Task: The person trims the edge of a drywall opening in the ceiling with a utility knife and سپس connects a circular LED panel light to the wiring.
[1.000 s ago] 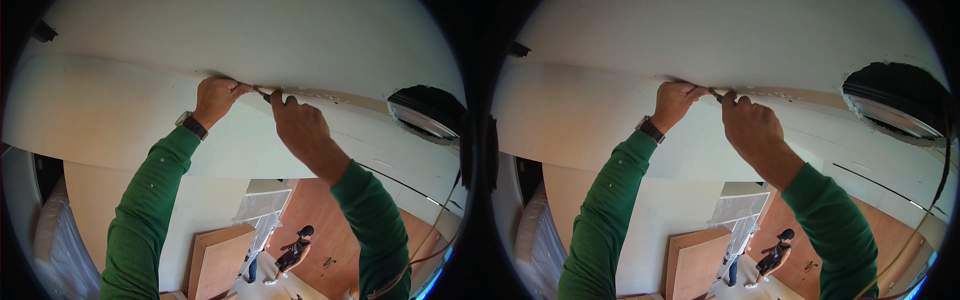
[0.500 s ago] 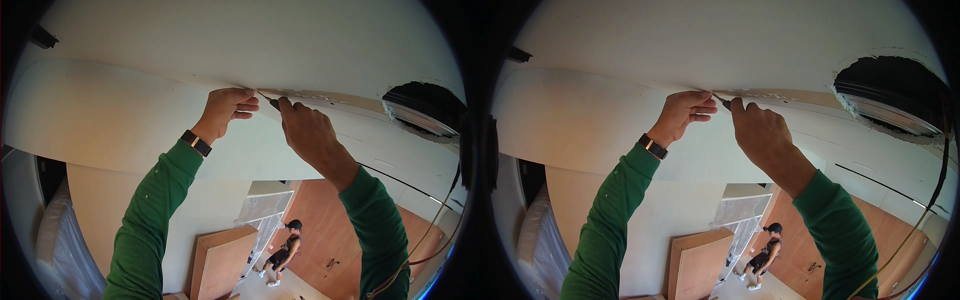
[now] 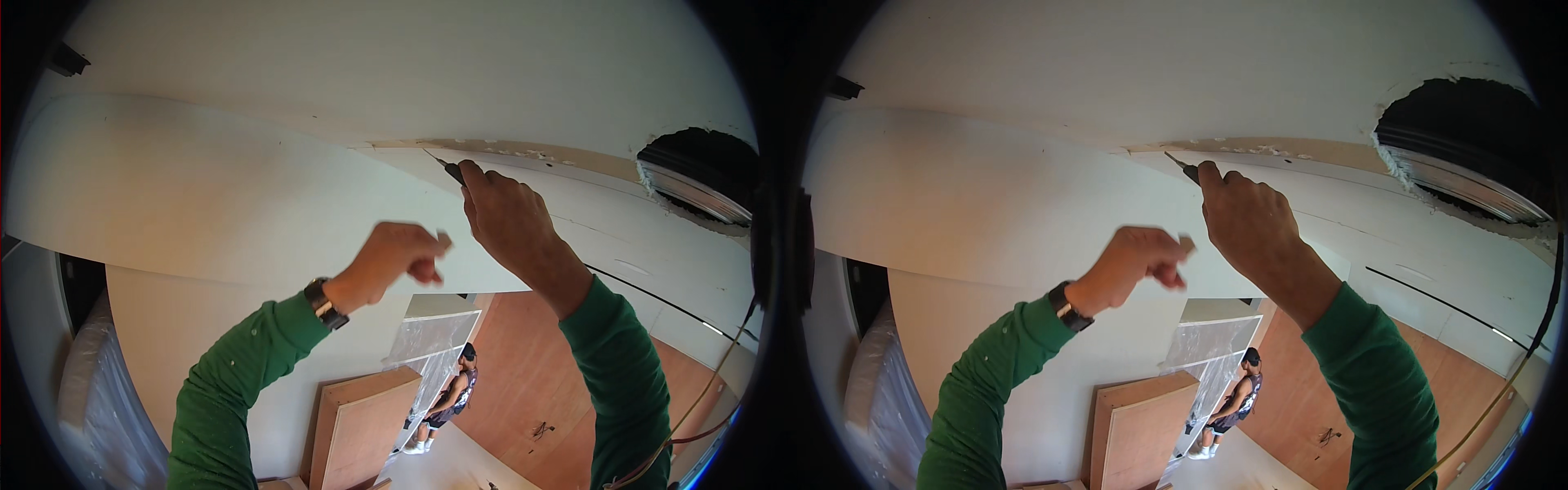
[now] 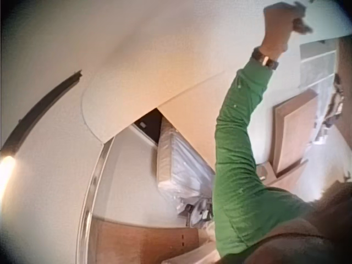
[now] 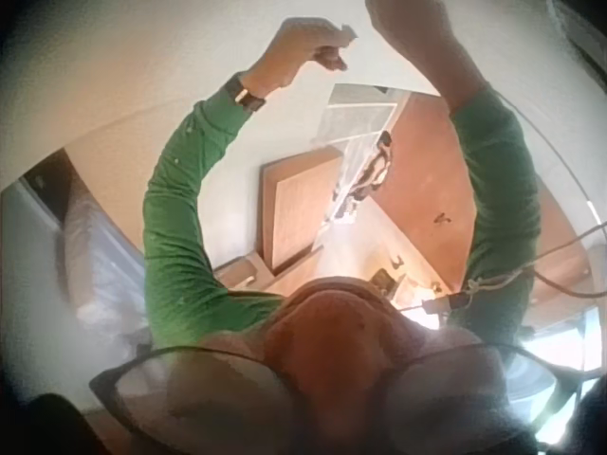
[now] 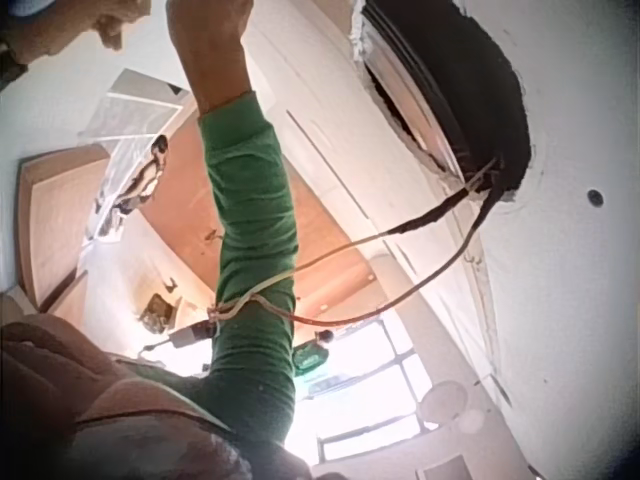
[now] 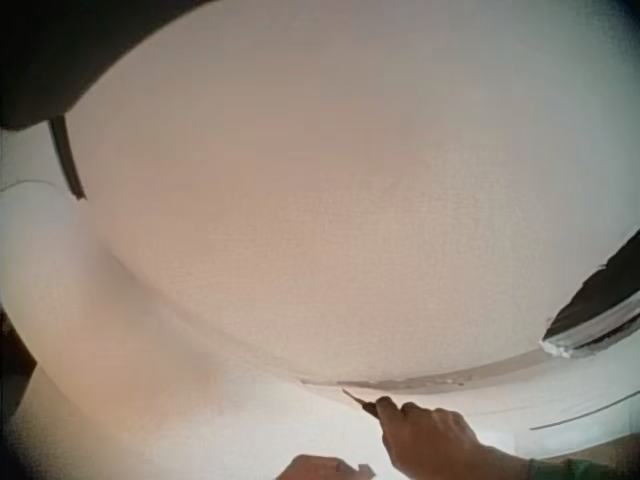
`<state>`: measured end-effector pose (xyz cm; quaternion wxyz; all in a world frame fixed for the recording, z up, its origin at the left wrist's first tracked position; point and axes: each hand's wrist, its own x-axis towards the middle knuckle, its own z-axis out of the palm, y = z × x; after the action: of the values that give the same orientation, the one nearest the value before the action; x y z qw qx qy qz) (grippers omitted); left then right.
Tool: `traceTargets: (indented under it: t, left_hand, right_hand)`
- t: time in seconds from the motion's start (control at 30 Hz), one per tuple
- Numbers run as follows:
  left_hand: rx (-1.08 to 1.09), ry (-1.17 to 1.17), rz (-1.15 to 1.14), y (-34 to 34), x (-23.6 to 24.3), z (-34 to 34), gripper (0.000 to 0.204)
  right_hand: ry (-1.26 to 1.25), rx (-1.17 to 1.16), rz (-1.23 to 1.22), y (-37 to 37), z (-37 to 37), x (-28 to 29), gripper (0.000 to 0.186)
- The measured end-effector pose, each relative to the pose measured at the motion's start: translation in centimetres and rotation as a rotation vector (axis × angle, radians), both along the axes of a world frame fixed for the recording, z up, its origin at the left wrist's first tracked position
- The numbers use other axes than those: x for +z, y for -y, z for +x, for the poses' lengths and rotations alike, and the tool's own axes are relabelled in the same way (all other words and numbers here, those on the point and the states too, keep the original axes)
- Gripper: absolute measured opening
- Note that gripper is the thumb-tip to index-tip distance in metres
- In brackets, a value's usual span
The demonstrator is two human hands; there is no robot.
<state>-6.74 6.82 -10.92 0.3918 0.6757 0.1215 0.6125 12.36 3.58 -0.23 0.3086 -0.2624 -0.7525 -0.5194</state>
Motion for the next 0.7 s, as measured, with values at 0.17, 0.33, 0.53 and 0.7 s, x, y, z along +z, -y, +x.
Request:
traceTargets:
  t: [0.17,0.33,0.53,0.7]
  left_hand:
    - [0.358,-0.239,0.005,1.2,1.9,-1.8,0.026]
    - [0.694,-0.002,0.259,-0.6,6.0,-4.7,0.033]
    - [0.978,-0.047,0.444,-2.4,8.7,-7.0,0.029]
    - [1.097,-0.158,0.645,-3.0,9.8,-8.2,0.026]
  right_hand:
    - [0.019,0.021,0.035,-1.6,-1.4,-0.1,0.015]
    - [0.021,-0.023,0.086,-2.3,-2.6,0.2,0.022]
    - [0.005,-0.072,0.129,-2.8,-3.4,-0.6,0.034]
    - [-0.021,-0.054,0.198,-3.3,-3.7,-0.8,0.031]
